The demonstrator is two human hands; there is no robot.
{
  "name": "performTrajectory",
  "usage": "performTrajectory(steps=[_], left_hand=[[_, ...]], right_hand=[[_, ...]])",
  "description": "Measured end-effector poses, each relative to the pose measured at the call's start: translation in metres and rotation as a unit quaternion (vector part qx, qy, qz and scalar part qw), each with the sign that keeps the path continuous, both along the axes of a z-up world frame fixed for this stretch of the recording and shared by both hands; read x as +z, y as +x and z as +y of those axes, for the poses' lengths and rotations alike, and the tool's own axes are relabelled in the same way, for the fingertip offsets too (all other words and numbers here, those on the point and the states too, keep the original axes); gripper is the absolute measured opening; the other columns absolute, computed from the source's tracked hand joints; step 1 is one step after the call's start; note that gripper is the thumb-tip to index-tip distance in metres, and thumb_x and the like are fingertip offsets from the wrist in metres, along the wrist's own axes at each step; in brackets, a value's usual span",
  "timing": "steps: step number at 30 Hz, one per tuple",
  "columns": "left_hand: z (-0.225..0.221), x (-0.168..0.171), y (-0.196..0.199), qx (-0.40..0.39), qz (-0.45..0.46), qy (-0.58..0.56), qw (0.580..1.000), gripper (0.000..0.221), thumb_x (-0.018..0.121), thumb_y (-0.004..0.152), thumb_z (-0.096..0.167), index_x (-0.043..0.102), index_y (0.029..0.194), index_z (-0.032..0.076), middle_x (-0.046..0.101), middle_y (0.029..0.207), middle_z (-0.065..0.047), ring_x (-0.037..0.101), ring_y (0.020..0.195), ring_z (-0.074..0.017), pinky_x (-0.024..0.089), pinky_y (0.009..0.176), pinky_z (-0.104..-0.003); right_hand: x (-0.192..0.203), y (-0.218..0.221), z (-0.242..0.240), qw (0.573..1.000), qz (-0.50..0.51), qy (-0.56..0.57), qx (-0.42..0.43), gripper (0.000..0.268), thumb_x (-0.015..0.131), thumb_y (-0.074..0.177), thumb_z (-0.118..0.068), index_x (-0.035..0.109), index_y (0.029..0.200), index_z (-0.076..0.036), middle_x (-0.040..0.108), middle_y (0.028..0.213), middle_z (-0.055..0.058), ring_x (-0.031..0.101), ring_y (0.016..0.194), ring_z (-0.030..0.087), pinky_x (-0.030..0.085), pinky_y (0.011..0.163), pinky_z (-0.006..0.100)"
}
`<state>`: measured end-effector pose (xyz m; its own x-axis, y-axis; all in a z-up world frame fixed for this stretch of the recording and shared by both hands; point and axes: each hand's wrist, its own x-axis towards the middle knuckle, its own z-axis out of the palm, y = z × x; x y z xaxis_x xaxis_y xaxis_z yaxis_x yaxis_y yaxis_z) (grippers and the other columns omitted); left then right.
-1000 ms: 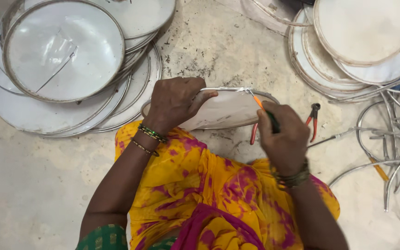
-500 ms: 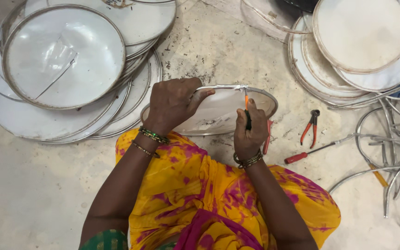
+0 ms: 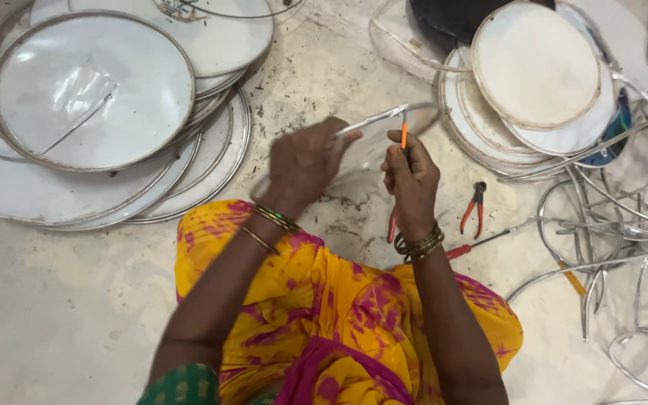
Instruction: The person is assembling drum heads by fitting white membranes into metal rings and using pliers and a small pointed tool to secure and crimp the metal edges.
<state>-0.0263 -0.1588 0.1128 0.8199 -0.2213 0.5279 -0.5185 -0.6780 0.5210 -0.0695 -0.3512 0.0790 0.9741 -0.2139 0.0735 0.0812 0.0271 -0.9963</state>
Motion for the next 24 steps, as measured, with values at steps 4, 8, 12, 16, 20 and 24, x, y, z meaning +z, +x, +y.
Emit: performTrajectory(steps=[4, 8, 12, 16, 20, 24], left_hand=[[-0.036, -0.011, -0.040, -0.046, 0.106, -0.096, 0.989, 0.041, 0.056, 0.103, 0.032, 0.063, 0.133, 0.005, 0.072, 0.082, -0.011, 0.069, 0.064, -0.0246, 0.054, 0.056, -0.037], [-0.055, -0.032, -0.074, -0.144, 0.006, -0.117, 0.983, 0.067, 0.056, 0.111, 0.038, 0.036, 0.152, -0.011, 0.048, 0.150, -0.040, 0.051, 0.142, -0.0501, 0.047, 0.118, -0.047], [-0.069, -0.046, -0.081, -0.215, 0.049, -0.147, 0.964, 0.095, 0.060, 0.100, 0.047, 0.016, 0.158, -0.016, 0.024, 0.162, -0.041, 0.028, 0.154, -0.0522, 0.032, 0.125, -0.050], [-0.076, -0.053, -0.074, -0.238, 0.039, -0.106, 0.965, 0.100, 0.066, 0.093, 0.047, 0.017, 0.157, -0.011, 0.023, 0.163, -0.038, 0.023, 0.153, -0.0534, 0.032, 0.121, -0.052], [-0.063, -0.061, -0.058, -0.273, 0.125, -0.040, 0.953, 0.080, 0.067, 0.093, 0.045, 0.037, 0.153, 0.000, 0.034, 0.163, -0.024, 0.028, 0.152, -0.0454, 0.035, 0.119, -0.050], [-0.032, -0.059, -0.043, -0.223, 0.143, -0.061, 0.962, 0.052, 0.065, 0.098, 0.037, 0.055, 0.142, 0.011, 0.043, 0.162, -0.015, 0.037, 0.152, -0.0344, 0.034, 0.122, -0.049]], right_hand=[[0.002, 0.009, -0.002, 0.993, 0.025, 0.110, 0.035, 0.024, 0.054, 0.105, -0.021, 0.059, 0.123, -0.006, 0.069, 0.090, -0.001, 0.060, 0.072, 0.004, 0.049, 0.058, 0.020], [0.002, -0.006, -0.018, 0.992, 0.044, 0.102, 0.059, 0.028, 0.050, 0.110, -0.027, 0.063, 0.122, -0.004, 0.063, 0.088, -0.004, 0.054, 0.071, 0.002, 0.047, 0.062, 0.020], [0.010, -0.024, -0.038, 0.997, 0.073, -0.006, 0.036, 0.036, 0.046, 0.114, -0.034, 0.064, 0.114, -0.003, 0.058, 0.085, -0.006, 0.049, 0.071, 0.002, 0.044, 0.061, 0.020], [0.012, -0.031, -0.047, 0.988, 0.040, -0.151, 0.021, 0.030, 0.052, 0.105, -0.027, 0.064, 0.123, -0.007, 0.066, 0.091, -0.007, 0.057, 0.077, 0.001, 0.048, 0.066, 0.018], [-0.011, -0.031, -0.057, 0.983, -0.019, -0.182, -0.033, 0.020, 0.062, 0.110, -0.020, 0.065, 0.120, -0.002, 0.058, 0.088, -0.005, 0.046, 0.074, 0.004, 0.039, 0.063, 0.021], [-0.033, -0.035, -0.078, 0.995, -0.066, -0.040, -0.061, 0.021, 0.061, 0.106, -0.018, 0.064, 0.121, -0.003, 0.061, 0.096, -0.008, 0.051, 0.084, 0.000, 0.045, 0.074, 0.018]])
